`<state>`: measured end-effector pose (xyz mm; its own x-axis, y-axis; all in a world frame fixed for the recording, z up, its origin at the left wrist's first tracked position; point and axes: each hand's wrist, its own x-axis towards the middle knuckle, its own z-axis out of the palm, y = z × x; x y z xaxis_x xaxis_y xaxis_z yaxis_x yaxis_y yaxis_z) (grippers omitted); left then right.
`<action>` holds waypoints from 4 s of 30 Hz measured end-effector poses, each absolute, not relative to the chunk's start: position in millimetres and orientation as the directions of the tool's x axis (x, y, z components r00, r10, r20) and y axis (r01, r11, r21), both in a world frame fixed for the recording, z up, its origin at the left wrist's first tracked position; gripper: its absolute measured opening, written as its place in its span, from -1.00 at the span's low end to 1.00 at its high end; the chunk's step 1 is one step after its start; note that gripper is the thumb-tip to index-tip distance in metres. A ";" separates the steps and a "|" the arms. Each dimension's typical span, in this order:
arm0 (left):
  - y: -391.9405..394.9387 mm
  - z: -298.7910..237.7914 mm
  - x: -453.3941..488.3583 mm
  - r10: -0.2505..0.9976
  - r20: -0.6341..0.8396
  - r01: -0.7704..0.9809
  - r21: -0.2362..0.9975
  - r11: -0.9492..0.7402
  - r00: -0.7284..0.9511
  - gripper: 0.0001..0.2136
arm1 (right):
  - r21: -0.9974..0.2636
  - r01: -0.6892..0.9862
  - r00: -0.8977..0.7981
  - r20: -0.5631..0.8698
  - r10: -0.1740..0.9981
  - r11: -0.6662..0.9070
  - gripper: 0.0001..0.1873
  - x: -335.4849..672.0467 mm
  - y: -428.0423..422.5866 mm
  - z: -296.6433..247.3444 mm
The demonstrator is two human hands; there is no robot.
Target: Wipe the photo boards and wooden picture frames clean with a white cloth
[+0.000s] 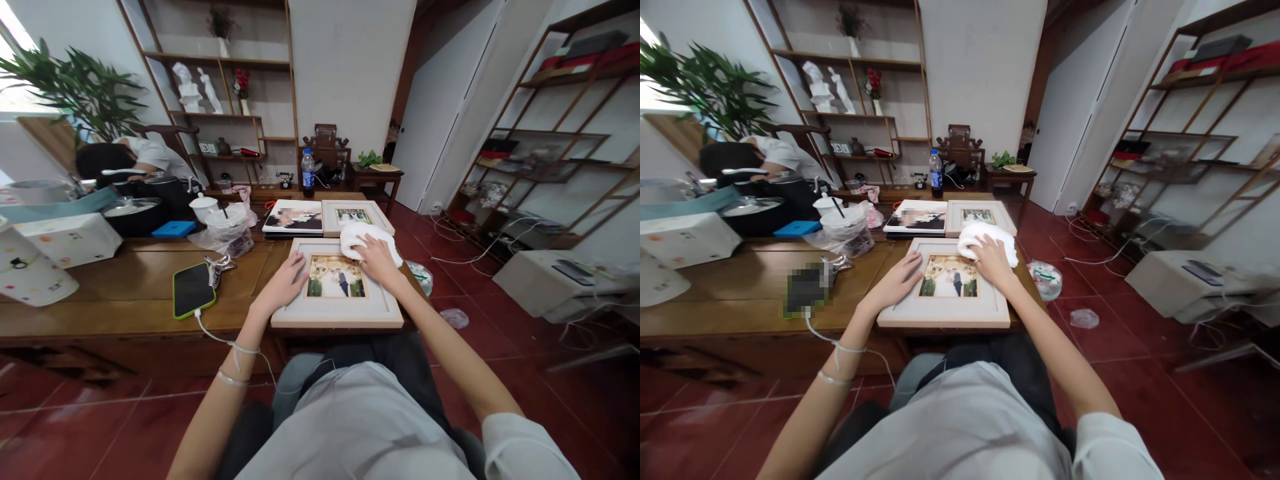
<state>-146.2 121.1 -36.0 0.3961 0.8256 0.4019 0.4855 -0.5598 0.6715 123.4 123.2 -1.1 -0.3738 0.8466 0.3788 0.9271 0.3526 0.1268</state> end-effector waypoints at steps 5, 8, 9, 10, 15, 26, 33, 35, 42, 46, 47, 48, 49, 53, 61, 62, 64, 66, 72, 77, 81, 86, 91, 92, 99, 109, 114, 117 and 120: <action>123.9 -36.5 -147.0 0.838 0.402 0.513 0.664 -0.544 0.368 -0.58 | 0.137 0.934 -0.357 0.381 0.853 0.330 -0.49 121.2 118.4 5.2; 126.2 -38.2 -146.4 0.840 0.405 0.576 0.611 -0.542 0.361 -0.58 | 0.137 0.933 -0.359 0.334 0.872 0.332 -0.51 117.6 110.3 9.3; 127.5 -39.6 -146.4 0.837 0.405 0.600 0.584 -0.546 0.367 -0.58 | 0.137 0.930 -0.367 0.309 0.877 0.341 -0.51 115.7 104.1 10.7; 129.0 -41.3 -146.5 0.833 0.405 0.622 0.556 -0.552 0.377 -0.58 | 0.139 0.925 -0.380 0.282 0.881 0.355 -0.52 113.5 95.6 12.4; 135.8 -51.3 -148.4 0.800 0.433 0.662 0.459 -0.592 0.415 -0.56 | 0.125 0.892 -0.449 0.154 0.880 0.434 -0.59 97.1 23.8 29.0; 135.8 -49.9 -150.0 0.766 0.409 0.685 0.357 -0.635 0.496 -0.56 | -0.045 0.849 -0.511 0.184 0.840 0.527 -0.47 101.9 13.5 15.5; 135.8 -49.2 -150.6 0.764 0.399 0.674 0.370 -0.640 0.506 -0.58 | -0.006 0.901 -0.412 0.312 0.856 0.435 -0.40 125.8 119.0 15.5; 135.4 -48.8 -150.1 0.771 0.404 0.667 0.394 -0.632 0.492 -0.58 | 0.004 0.919 -0.373 0.329 0.868 0.393 -0.42 126.7 137.3 15.1; 135.8 -48.3 -147.7 0.779 0.430 0.659 0.424 -0.620 0.456 -0.60 | 0.100 0.888 -0.460 0.226 0.859 0.450 -0.48 114.4 107.2 14.0; 135.7 -47.9 -147.1 0.771 0.438 0.649 0.426 -0.630 0.461 -0.61 | 0.076 0.832 -0.554 0.127 0.823 0.549 -0.49 103.9 51.3 20.4; 135.6 -47.6 -147.1 0.769 0.441 0.648 0.425 -0.633 0.462 -0.61 | 0.063 0.820 -0.572 0.106 0.813 0.569 -0.49 101.6 38.2 22.0; 135.4 -47.2 -147.0 0.768 0.444 0.646 0.424 -0.634 0.462 -0.62 | 0.051 0.809 -0.588 0.093 0.803 0.586 -0.48 99.6 26.8 23.3; 135.1 -46.7 -147.0 0.767 0.447 0.645 0.425 -0.635 0.461 -0.62 | 0.041 0.800 -0.599 0.086 0.796 0.598 -0.47 98.3 17.7 24.0; 133.7 -43.5 -147.6 0.770 0.444 0.638 0.438 -0.633 0.458 -0.64 | 0.022 0.803 -0.595 0.107 0.797 0.596 -0.45 101.1 13.9 21.3; 132.3 -40.5 -148.3 0.775 0.418 0.647 0.432 -0.628 0.473 -0.62 | 0.049 0.911 -0.407 0.254 0.877 0.409 -0.41 123.3 112.3 15.0; 132.4 -41.2 -148.3 0.776 0.421 0.648 0.432 -0.627 0.470 -0.63 | 0.050 0.921 -0.385 0.264 0.884 0.386 -0.41 123.3 120.8 14.7; 132.6 -42.8 -148.1 0.777 0.429 0.650 0.433 -0.624 0.460 -0.64 | 0.056 0.933 -0.357 0.274 0.893 0.356 -0.42 121.7 129.9 12.7; 132.8 -44.0 -148.1 0.778 0.437 0.653 0.433 -0.622 0.451 -0.64 | 0.075 0.935 -0.353 0.285 0.891 0.347 -0.44 119.5 129.9 8.7; 132.1 -41.5 -148.1 0.789 0.424 0.656 0.446 -0.609 0.444 -0.64 | 0.116 0.928 -0.372 0.320 0.871 0.354 -0.45 118.8 118.0 0.5; 131.7 -40.0 -147.1 0.797 0.413 0.658 0.455 -0.600 0.441 -0.62 | 0.125 0.917 -0.399 0.266 0.878 0.378 -0.46 111.2 103.0 9.2; 132.1 -42.2 -146.9 0.786 0.420 0.647 0.452 -0.614 0.453 -0.61 | 0.081 0.886 -0.464 0.168 0.870 0.457 -0.49 93.8 52.1 18.8; 130.8 -45.4 -147.5 0.762 0.445 0.638 0.426 -0.642 0.471 -0.59 | -0.033 0.809 -0.581 0.100 0.808 0.586 -0.50 75.8 -11.8 27.4; 131.1 -47.0 -147.9 0.750 0.438 0.645 0.393 -0.655 0.495 -0.59 | -0.034 0.798 -0.595 0.123 0.795 0.602 -0.44 80.5 11.4 17.3; 131.3 -46.9 -148.0 0.747 0.439 0.644 0.389 -0.659 0.499 -0.60 | -0.015 0.803 -0.588 0.133 0.798 0.595 -0.44 84.4 24.7 14.5; 131.7 -46.6 -148.4 0.750 0.433 0.649 0.385 -0.656 0.500 -0.60 | 0.092 0.912 -0.410 0.258 0.875 0.400 -0.35 114.2 116.5 16.3; 136.9 -54.3 -149.5 0.749 0.435 0.656 0.375 -0.655 0.499 -0.58 | 0.145 0.837 -0.542 0.093 0.835 0.527 -0.41 78.2 70.8 23.0; 136.6 -53.6 -149.0 0.751 0.429 0.657 0.376 -0.654 0.502 -0.58 | 0.020 0.730 -0.683 -0.016 0.730 0.683 -0.42 61.2 -9.7 48.1; 136.1 -52.9 -148.9 0.756 0.422 0.664 0.373 -0.648 0.501 -0.57 | -0.019 0.706 -0.708 -0.005 0.706 0.708 -0.43 55.5 -33.2 52.6; 135.8 -51.9 -149.1 0.756 0.409 0.671 0.359 -0.648 0.511 -0.57 | -0.047 0.714 -0.698 0.013 0.716 0.698 -0.40 55.1 -24.9 43.1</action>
<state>-149.1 135.8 -51.9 0.5111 0.7558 0.4094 0.6711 -0.6485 0.3593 55.1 -24.9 43.1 -0.6984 0.7156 0.0131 0.7144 0.6981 -0.0475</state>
